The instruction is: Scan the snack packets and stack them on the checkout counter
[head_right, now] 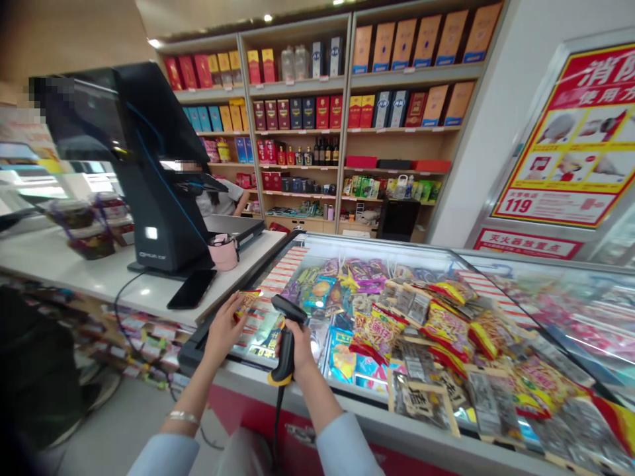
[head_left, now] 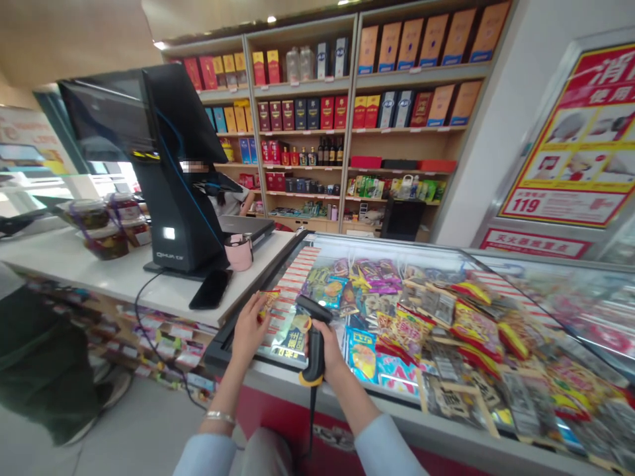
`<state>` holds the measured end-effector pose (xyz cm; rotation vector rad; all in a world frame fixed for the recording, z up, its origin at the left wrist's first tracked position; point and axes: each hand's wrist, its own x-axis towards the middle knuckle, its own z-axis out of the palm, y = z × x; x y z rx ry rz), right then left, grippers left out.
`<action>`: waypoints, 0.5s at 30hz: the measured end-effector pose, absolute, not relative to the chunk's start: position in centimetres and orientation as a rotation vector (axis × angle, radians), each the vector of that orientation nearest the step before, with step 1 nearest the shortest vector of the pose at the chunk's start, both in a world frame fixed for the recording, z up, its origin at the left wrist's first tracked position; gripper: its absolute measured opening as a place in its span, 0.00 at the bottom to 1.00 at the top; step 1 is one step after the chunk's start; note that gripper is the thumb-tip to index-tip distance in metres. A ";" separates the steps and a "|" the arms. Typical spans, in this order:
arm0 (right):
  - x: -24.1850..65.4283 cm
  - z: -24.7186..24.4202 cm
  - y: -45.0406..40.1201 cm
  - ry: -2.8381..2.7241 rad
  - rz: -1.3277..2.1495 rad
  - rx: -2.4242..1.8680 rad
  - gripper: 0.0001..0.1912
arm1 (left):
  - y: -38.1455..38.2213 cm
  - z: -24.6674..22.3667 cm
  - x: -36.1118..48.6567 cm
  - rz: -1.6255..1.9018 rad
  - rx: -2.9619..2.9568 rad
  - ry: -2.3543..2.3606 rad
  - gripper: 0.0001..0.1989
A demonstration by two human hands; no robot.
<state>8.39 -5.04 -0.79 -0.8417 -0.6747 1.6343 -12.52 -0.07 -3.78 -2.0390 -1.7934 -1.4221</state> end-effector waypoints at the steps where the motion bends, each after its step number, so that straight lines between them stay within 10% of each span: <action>1: 8.4 -0.8 -5.0 -0.679 1.631 -0.838 0.19 | 0.0 -3.8 -12.7 -1.444 -2.025 -1.818 0.22; 15: 9.1 0.6 -5.7 -0.691 1.656 -0.783 0.14 | 0.6 -2.8 -12.6 -1.527 -1.900 -1.898 0.22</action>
